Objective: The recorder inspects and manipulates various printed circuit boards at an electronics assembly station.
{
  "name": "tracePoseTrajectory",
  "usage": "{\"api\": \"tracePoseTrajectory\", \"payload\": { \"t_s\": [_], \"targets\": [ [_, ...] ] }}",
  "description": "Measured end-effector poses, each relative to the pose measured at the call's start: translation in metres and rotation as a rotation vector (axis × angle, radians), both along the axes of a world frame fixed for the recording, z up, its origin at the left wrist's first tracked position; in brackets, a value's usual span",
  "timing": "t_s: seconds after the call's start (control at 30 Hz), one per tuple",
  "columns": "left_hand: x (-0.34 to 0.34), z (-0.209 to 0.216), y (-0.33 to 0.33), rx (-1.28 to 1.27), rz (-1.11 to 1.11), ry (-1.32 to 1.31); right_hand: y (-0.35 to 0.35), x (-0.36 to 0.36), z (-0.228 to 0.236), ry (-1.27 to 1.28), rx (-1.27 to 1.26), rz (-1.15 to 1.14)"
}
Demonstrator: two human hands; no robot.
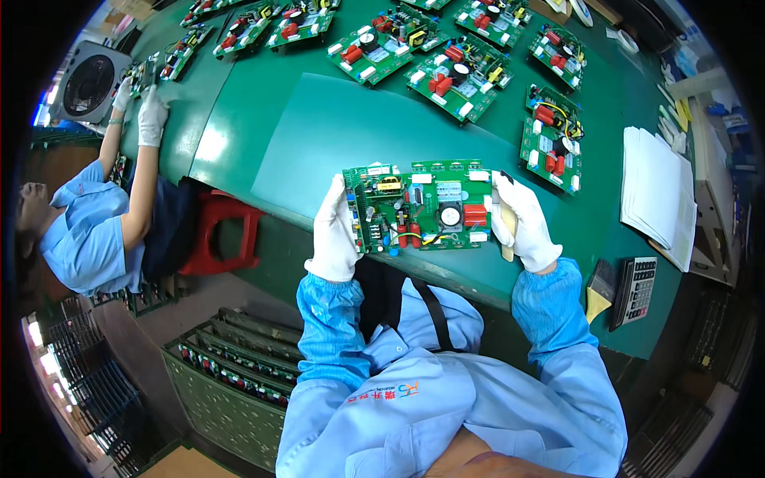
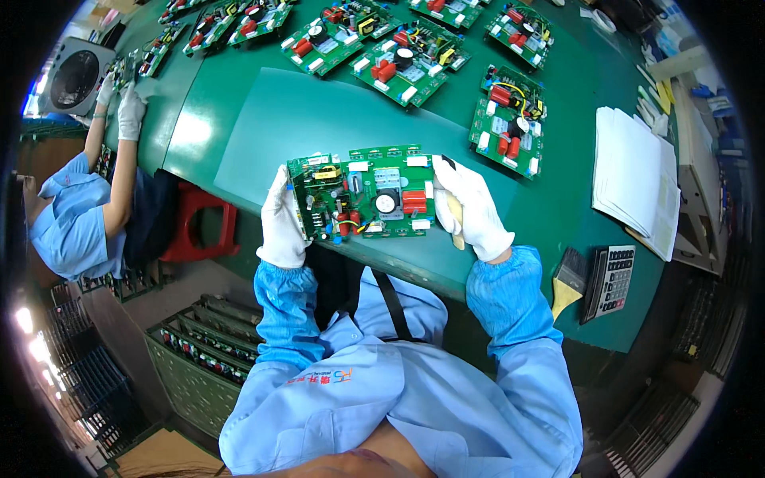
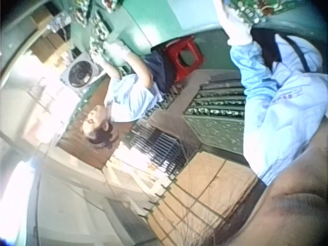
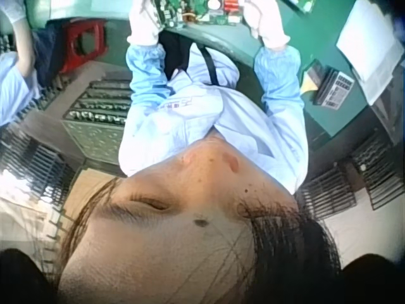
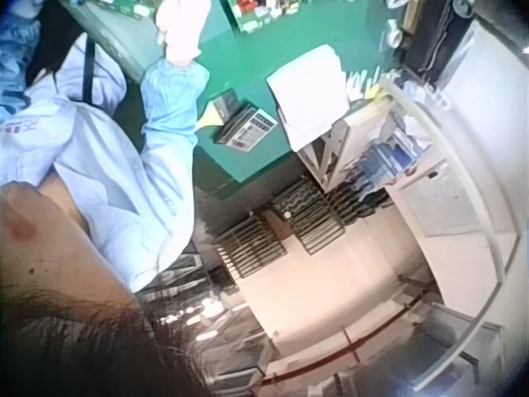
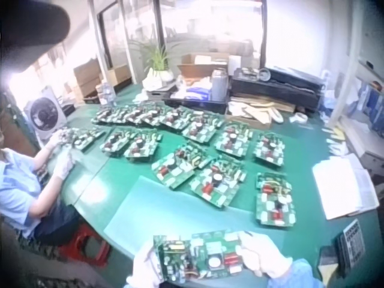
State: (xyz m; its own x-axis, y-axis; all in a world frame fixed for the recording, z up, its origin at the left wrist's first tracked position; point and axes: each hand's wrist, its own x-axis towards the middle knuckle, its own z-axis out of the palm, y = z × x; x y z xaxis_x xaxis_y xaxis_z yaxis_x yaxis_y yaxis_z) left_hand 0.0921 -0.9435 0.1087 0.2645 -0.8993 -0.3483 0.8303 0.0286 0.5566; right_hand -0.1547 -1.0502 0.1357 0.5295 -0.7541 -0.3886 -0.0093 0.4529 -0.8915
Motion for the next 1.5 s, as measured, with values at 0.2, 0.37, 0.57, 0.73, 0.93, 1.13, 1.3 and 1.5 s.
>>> {"api": "tracePoseTrajectory", "payload": {
  "t_s": [0.2, 0.37, 0.57, 0.73, 0.93, 1.13, 1.3, 1.5],
  "targets": [
    [0.000, -0.004, -0.002, 0.030, -0.013, -0.029, 0.001, -0.004, -0.005, -0.095, 0.033, -0.001],
    [-0.003, -0.001, -0.003, 0.017, -0.027, -0.043, 0.002, -0.006, -0.006, -0.174, 0.052, 0.015],
    [-0.001, -0.005, -0.001, 0.023, -0.028, -0.060, 0.003, -0.007, -0.011, -0.173, 0.062, -0.009],
    [0.000, -0.007, -0.002, 0.007, -0.037, -0.018, 0.003, -0.007, -0.013, -0.204, 0.066, 0.003],
    [0.001, -0.007, -0.002, -0.043, -0.033, 0.089, 0.004, -0.003, -0.008, -0.122, 0.038, -0.016],
    [0.000, -0.007, -0.004, 0.001, -0.047, -0.008, 0.005, 0.005, -0.001, -0.015, 0.018, -0.053],
    [-0.002, -0.009, -0.007, 0.009, -0.032, -0.007, 0.004, 0.007, -0.001, 0.224, -0.067, -0.002],
    [-0.009, 0.000, -0.007, 0.039, -0.009, -0.036, 0.003, 0.011, 0.011, 0.398, -0.103, 0.031]
  ]
}}
